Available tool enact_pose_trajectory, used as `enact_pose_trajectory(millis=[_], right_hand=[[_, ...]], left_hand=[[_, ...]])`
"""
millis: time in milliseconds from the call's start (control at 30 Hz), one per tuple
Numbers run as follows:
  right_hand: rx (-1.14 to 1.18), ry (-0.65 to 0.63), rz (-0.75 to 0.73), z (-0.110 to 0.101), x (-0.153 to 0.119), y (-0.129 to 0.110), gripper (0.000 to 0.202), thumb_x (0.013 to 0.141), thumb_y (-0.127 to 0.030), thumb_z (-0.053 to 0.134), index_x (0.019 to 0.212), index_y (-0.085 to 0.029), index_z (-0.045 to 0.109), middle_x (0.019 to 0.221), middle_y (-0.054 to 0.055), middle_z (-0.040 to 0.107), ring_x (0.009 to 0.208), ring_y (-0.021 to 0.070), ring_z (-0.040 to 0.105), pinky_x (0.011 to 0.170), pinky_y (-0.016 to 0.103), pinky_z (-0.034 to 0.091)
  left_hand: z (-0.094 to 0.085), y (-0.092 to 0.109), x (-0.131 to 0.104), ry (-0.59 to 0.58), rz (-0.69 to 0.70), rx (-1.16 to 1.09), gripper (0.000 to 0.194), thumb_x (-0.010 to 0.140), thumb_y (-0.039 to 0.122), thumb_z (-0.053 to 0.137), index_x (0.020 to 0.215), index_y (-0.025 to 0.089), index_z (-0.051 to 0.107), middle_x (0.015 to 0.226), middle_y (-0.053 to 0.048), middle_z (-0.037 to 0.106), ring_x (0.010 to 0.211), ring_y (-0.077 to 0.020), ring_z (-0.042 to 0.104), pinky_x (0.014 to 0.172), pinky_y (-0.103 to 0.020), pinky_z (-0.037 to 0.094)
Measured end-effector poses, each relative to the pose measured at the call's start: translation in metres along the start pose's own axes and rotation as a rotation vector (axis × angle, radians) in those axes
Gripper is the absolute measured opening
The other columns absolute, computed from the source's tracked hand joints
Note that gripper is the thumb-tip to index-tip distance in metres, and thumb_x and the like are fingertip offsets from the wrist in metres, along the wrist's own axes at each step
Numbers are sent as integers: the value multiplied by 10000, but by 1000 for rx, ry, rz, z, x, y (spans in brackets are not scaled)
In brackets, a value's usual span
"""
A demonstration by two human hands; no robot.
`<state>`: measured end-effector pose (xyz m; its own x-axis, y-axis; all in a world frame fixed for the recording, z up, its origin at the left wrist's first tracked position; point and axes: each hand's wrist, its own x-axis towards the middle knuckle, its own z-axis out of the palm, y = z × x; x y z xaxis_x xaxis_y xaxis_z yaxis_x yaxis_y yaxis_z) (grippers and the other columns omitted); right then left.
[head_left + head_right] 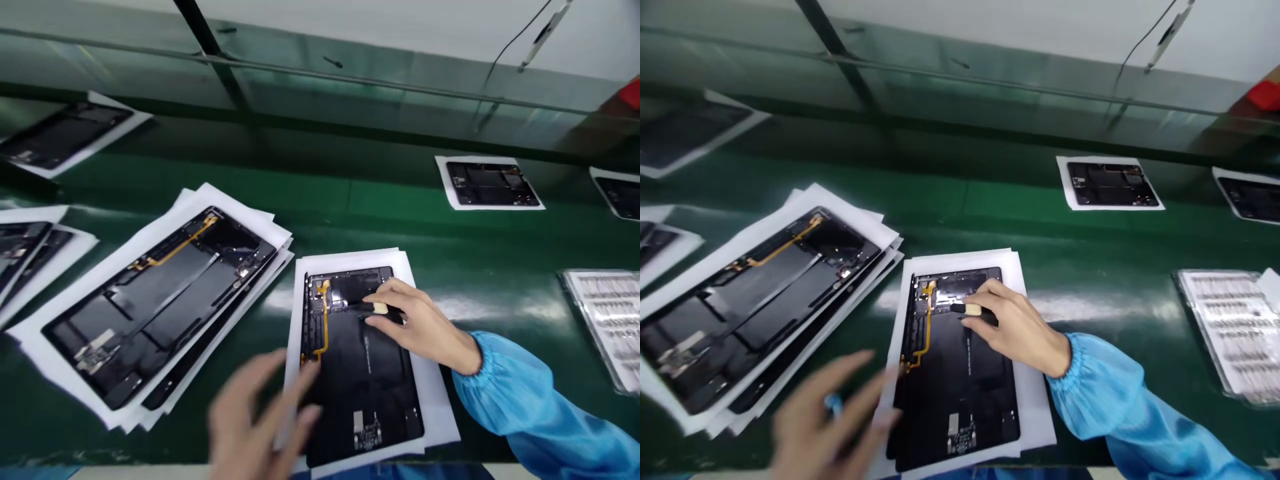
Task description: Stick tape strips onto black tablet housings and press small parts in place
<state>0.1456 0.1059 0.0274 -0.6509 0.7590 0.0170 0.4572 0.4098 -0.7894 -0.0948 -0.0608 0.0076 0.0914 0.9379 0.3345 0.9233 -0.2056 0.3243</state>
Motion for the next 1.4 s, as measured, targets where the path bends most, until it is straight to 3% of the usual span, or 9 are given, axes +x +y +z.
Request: enact_pose_trajectory(millis=[67,167,300,433,567,833,1400], right_hand=[[-13,-49,2,7,3,4,297,863,-289,674,1143,-197,639,1065,51,601,888,161,623,781,285,507],[-27,-80,-33,12,10,7,273,846,-327,694,1087,-203,654,1076,50,587,869,166,623,774,305,516],[-29,-81,-99,13,15,12,47,896,-232,623,885,-199,656,1118,53,543,742,119,589,672,277,497],[-25,-4,-94,18,18,20,51,872,-224,655,834,-191,647,1160,65,515,664,98,522,643,288,488],[-53,29,-88,26,19,30,53,884,-189,628,836,-189,653,1141,70,511,671,106,505,643,293,483],[-41,41,-156,30,16,40,166,894,-73,516,924,-193,627,1125,74,498,670,108,486,639,288,473],[-14,57,-171,32,14,44,201,888,-76,511,958,-213,639,1092,69,506,693,122,506,661,301,506]], left_hand=[[22,28,2,-161,138,1,351,934,372,558,1281,332,593,1325,-73,530,1195,-269,500,981,-380,401],[40,48,5,-224,181,61,459,911,530,537,1327,337,565,1368,-94,512,1222,-296,472,1033,-400,324],[43,42,2,-239,195,53,557,876,577,560,1371,325,523,1411,-103,486,1274,-324,431,1091,-427,246],[44,37,3,-289,295,64,597,861,598,563,1353,259,551,1486,-48,433,1338,-355,339,1142,-459,143],[44,39,10,-338,360,64,564,895,605,485,1274,208,616,1516,17,401,1371,-323,282,1170,-431,32],[41,41,15,-381,358,54,542,929,570,420,1254,186,621,1513,-17,410,1383,-299,288,1161,-423,55],[41,42,16,-356,357,41,542,921,565,451,1265,182,620,1484,-9,452,1425,-286,214,1183,-423,8]])
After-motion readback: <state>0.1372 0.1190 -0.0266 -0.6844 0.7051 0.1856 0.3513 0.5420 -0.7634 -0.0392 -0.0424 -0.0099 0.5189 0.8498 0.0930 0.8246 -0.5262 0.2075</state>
